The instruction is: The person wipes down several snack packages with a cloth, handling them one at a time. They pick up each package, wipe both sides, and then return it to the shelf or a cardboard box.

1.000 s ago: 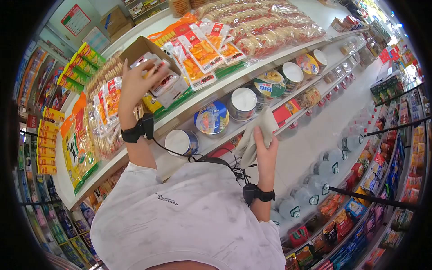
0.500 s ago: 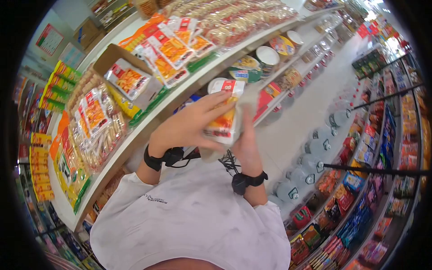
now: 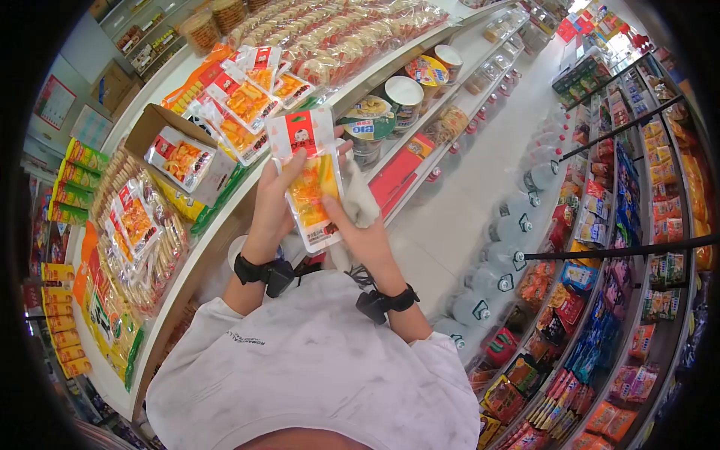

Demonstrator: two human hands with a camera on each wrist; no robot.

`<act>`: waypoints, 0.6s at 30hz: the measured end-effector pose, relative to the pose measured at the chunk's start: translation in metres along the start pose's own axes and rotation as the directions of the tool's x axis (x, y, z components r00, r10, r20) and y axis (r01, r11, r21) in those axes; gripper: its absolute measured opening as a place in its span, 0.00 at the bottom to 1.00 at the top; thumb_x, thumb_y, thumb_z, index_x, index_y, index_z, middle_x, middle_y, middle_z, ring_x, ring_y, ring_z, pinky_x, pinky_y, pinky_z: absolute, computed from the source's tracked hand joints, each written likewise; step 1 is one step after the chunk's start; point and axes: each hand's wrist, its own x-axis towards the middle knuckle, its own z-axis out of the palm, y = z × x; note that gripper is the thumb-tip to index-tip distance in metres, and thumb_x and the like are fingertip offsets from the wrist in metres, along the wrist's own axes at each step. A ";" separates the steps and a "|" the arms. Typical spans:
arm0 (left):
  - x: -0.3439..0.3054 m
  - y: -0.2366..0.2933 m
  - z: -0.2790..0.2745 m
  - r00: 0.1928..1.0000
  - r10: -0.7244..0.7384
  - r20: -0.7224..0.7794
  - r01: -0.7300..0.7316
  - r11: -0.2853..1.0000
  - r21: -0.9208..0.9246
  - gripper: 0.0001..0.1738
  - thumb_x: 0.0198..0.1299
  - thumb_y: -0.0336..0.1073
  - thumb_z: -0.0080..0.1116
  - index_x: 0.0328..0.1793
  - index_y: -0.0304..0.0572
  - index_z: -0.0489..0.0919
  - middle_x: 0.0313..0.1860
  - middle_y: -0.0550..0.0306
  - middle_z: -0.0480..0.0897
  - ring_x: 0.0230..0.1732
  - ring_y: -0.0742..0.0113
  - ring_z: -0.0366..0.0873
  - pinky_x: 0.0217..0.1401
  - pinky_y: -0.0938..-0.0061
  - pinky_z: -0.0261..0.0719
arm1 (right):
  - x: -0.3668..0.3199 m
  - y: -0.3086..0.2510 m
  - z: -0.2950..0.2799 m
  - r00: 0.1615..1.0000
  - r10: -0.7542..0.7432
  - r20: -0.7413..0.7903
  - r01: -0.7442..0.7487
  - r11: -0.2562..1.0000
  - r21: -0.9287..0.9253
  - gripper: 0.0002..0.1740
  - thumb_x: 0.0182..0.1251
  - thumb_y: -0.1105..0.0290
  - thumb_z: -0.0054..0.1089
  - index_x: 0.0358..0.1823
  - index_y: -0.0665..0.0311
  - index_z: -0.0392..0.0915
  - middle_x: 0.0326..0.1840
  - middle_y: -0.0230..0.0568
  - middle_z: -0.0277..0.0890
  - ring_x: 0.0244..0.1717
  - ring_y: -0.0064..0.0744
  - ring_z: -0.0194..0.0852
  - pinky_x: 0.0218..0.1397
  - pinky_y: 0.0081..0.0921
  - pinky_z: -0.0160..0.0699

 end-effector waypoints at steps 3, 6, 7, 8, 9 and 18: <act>0.003 0.008 0.006 0.991 0.124 -0.053 -0.126 0.991 -0.042 0.30 0.75 0.36 0.46 0.77 0.30 0.56 0.73 0.35 0.67 0.72 0.40 0.68 0.70 0.54 0.74 | 0.010 -0.006 -0.009 0.978 0.066 -0.199 -0.023 0.977 0.210 0.29 0.73 0.59 0.59 0.67 0.71 0.68 0.57 0.38 0.77 0.56 0.22 0.75 0.57 0.24 0.76; 0.012 0.007 -0.001 0.987 0.120 -0.103 -0.131 0.986 -0.108 0.29 0.77 0.41 0.41 0.78 0.32 0.57 0.73 0.39 0.68 0.73 0.47 0.68 0.70 0.55 0.73 | 0.015 0.010 -0.034 0.961 0.147 -0.236 -0.030 0.899 0.436 0.33 0.80 0.51 0.45 0.74 0.69 0.60 0.68 0.44 0.70 0.67 0.34 0.70 0.71 0.31 0.67; 0.013 0.005 -0.002 0.988 0.108 -0.114 -0.125 0.981 -0.148 0.29 0.78 0.43 0.39 0.78 0.33 0.57 0.73 0.40 0.68 0.73 0.49 0.68 0.71 0.56 0.73 | 0.007 0.036 -0.026 0.941 0.314 -0.124 -0.240 0.881 0.407 0.33 0.79 0.48 0.44 0.70 0.70 0.64 0.69 0.47 0.69 0.68 0.38 0.70 0.70 0.36 0.67; 0.011 0.003 0.000 0.984 0.072 -0.163 -0.084 0.994 -0.071 0.31 0.77 0.48 0.38 0.78 0.34 0.57 0.74 0.43 0.68 0.73 0.53 0.67 0.72 0.59 0.70 | -0.002 0.053 -0.009 0.880 0.475 -0.024 -0.437 0.826 0.355 0.34 0.78 0.46 0.44 0.66 0.72 0.68 0.70 0.51 0.68 0.69 0.43 0.69 0.69 0.42 0.68; 0.006 -0.001 0.004 0.977 0.036 -0.209 -0.036 0.999 0.002 0.34 0.77 0.53 0.36 0.78 0.36 0.57 0.74 0.47 0.68 0.73 0.57 0.67 0.73 0.62 0.68 | -0.007 0.028 0.011 0.999 0.014 0.035 -0.010 0.994 -0.107 0.31 0.77 0.50 0.45 0.67 0.70 0.67 0.73 0.55 0.63 0.74 0.49 0.60 0.75 0.48 0.55; 0.004 -0.035 0.008 0.997 -0.074 0.032 0.019 0.602 0.798 0.34 0.79 0.56 0.33 0.57 0.27 0.76 0.43 0.53 0.83 0.44 0.69 0.78 0.48 0.69 0.74 | 0.064 -0.016 -0.015 0.951 -0.206 0.230 0.273 0.909 -0.315 0.23 0.77 0.59 0.46 0.65 0.66 0.72 0.65 0.49 0.73 0.72 0.46 0.64 0.77 0.42 0.54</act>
